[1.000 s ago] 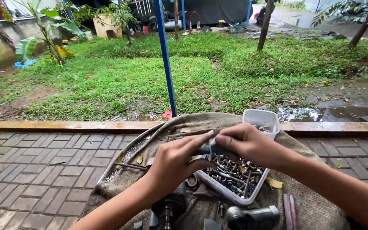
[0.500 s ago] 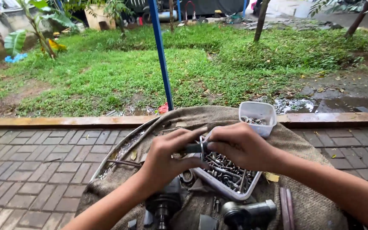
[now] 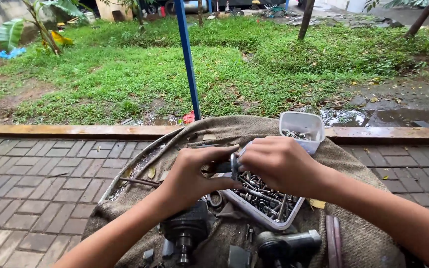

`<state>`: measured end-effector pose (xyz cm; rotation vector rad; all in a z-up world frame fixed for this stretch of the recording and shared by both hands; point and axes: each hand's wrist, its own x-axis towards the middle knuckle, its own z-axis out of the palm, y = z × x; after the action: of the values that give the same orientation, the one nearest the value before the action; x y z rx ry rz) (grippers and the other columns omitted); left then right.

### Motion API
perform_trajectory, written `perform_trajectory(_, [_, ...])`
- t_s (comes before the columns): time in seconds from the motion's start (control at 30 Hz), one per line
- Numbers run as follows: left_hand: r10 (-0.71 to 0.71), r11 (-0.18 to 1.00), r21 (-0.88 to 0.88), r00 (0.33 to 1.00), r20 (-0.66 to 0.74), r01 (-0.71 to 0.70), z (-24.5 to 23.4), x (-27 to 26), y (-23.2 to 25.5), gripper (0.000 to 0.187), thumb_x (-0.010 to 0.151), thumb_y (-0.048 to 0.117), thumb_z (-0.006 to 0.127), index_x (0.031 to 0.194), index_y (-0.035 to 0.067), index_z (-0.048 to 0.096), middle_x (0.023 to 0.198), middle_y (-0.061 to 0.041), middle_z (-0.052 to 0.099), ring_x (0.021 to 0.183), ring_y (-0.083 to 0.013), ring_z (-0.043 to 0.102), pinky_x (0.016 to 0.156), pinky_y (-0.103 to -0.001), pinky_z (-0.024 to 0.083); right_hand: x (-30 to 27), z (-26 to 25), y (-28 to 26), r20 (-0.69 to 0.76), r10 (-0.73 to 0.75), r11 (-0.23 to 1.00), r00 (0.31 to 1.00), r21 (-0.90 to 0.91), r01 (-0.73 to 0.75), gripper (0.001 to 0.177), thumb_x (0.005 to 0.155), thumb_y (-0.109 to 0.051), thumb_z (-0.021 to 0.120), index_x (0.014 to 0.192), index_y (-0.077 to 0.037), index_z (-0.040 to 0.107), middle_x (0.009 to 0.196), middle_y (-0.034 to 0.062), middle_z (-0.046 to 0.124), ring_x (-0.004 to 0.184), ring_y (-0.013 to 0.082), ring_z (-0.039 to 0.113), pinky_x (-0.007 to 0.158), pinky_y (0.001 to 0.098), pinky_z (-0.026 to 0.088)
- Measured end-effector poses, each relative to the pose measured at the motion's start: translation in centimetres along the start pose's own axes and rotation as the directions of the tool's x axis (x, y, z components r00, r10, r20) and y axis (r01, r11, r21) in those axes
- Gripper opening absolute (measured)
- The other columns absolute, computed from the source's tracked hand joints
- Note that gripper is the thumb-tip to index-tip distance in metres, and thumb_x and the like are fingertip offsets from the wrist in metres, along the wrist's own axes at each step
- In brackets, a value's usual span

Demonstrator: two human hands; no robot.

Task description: The person assembles small mechanical components by hand, inserting screws and washers into a cylindrical metal part. They repeatedly pick parts from a plastic container, align them, and tighten them together on a cloth-covered surface outdoors.

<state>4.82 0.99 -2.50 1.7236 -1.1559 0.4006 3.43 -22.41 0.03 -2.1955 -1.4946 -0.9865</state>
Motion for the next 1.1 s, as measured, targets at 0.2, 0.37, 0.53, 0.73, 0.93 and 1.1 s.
perform_trajectory(0.2, [0.143, 0.940, 0.313, 0.990, 0.007, -0.138, -0.2, -0.1, 3.7, 0.057, 0.079, 0.020, 0.088, 0.129, 0.003, 0.067, 0.113, -0.017, 0.076, 0.098, -0.0360, 0.076, 0.078, -0.044, 0.061, 2.0, -1.8, -2.2, 0.212, 0.399, 0.605, 0.892, 0.670, -0.430, 0.027, 0.102, -0.011, 0.056, 0.077, -0.007, 0.065, 0.055, 0.0009, 0.052, 0.063, 0.0107, 0.046, 0.055, 0.0308, 0.044])
perform_trajectory(0.37, [-0.264, 0.939, -0.216, 0.963, 0.045, 0.268, 0.6, -0.6, 0.2, 0.048, 0.071, 0.018, 0.093, 0.111, -0.001, 0.076, 0.087, -0.015, 0.081, 0.088, -0.0140, 0.069, 0.077, -0.036, 0.061, -0.9, 0.6, 0.1, -0.047, -0.106, 0.993, 0.993, 0.041, 0.108, 0.021, 0.104, -0.013, 0.052, 0.087, -0.009, 0.065, 0.074, 0.0062, 0.057, 0.062, 0.0276, 0.055, 0.057, 0.0364, 0.048])
perform_trajectory(0.53, [0.014, 0.997, 0.080, 0.999, -0.040, -0.010, 0.2, 0.3, 2.2, 0.055, 0.071, 0.021, 0.093, 0.120, 0.004, 0.073, 0.094, -0.015, 0.079, 0.085, -0.0338, 0.079, 0.069, -0.042, 0.061, 0.0, 0.9, -0.3, -0.076, 0.039, 0.986, 0.996, 0.166, -0.026, 0.027, 0.105, -0.021, 0.050, 0.082, -0.010, 0.060, 0.069, 0.0027, 0.051, 0.061, 0.0282, 0.055, 0.059, 0.0376, 0.047])
perform_trajectory(0.73, [0.301, 0.804, 0.527, 0.953, 0.042, -0.277, 0.1, -0.2, 3.3, 0.049, 0.084, 0.023, 0.086, 0.124, 0.001, 0.068, 0.112, -0.015, 0.074, 0.099, -0.0330, 0.076, 0.082, -0.041, 0.062, 0.2, 1.4, -2.3, 0.172, 0.514, 0.502, 0.840, 0.734, -0.457, 0.033, 0.106, -0.014, 0.049, 0.079, -0.006, 0.067, 0.066, -0.0046, 0.051, 0.069, 0.0110, 0.042, 0.063, 0.0291, 0.043])
perform_trajectory(0.93, [-0.158, 0.978, -0.131, 0.987, 0.030, 0.160, 0.4, -0.4, 2.1, 0.049, 0.069, 0.023, 0.094, 0.108, 0.001, 0.074, 0.082, -0.011, 0.079, 0.078, -0.0120, 0.071, 0.069, -0.032, 0.062, -1.1, 1.7, -1.1, -0.134, 0.009, 0.994, 0.991, 0.107, 0.005, 0.031, 0.104, -0.023, 0.056, 0.074, -0.014, 0.057, 0.065, 0.0000, 0.043, 0.056, 0.0231, 0.049, 0.064, 0.0354, 0.043])
perform_trajectory(1.1, [-0.371, 0.737, -0.456, 0.863, 0.344, 0.499, 0.6, -0.6, 0.7, 0.033, 0.082, 0.023, 0.085, 0.099, -0.003, 0.076, 0.077, -0.012, 0.077, 0.071, -0.0133, 0.073, 0.067, -0.028, 0.061, -0.8, 0.4, -1.7, -0.142, -0.412, 0.873, 0.900, -0.346, 0.345, 0.033, 0.105, -0.009, 0.047, 0.074, -0.013, 0.057, 0.069, 0.0015, 0.040, 0.058, 0.0192, 0.041, 0.066, 0.0327, 0.043])
